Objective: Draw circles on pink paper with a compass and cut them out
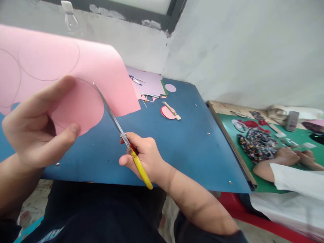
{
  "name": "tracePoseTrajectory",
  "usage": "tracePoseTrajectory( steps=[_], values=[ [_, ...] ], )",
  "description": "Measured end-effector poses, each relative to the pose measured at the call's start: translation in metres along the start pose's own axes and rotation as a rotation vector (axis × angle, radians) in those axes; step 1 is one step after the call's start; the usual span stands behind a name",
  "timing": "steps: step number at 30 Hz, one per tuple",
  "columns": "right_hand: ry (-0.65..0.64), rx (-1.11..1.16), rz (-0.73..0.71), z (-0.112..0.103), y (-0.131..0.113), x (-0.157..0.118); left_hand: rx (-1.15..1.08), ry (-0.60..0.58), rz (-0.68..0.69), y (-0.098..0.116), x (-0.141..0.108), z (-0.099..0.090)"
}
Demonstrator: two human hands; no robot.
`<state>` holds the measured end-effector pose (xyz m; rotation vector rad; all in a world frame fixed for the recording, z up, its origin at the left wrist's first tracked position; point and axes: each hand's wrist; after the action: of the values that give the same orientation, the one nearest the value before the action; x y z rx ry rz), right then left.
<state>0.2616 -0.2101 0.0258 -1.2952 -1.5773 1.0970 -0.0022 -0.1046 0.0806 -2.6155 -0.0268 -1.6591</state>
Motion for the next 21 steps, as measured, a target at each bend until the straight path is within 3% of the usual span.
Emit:
tracePoseTrajectory(
  steps=[12,14,17,21],
  values=[
    [-0.017,0.018,0.037,-0.001,0.0,-0.003,-0.022,0.021,0.0,0.002,-0.002,0.004],
    [-0.016,0.026,0.031,-0.001,0.0,-0.003,-0.002,0.028,-0.084,0.011,-0.001,0.004],
    [-0.017,0.029,-0.007,-0.001,0.001,-0.002,0.037,-0.007,-0.322,0.029,0.005,0.004],
    [-0.028,0.003,-0.004,-0.002,-0.001,-0.002,0.034,-0.009,-0.345,0.038,0.01,0.004]
  ],
)
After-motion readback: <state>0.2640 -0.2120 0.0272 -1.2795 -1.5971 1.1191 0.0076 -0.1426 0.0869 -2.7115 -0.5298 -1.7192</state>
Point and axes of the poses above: each hand's wrist, its own x-axis towards the middle knuckle, its own z-axis out of the palm, y = z × x, and after that the axes turned 13 degrees about z, right-handed
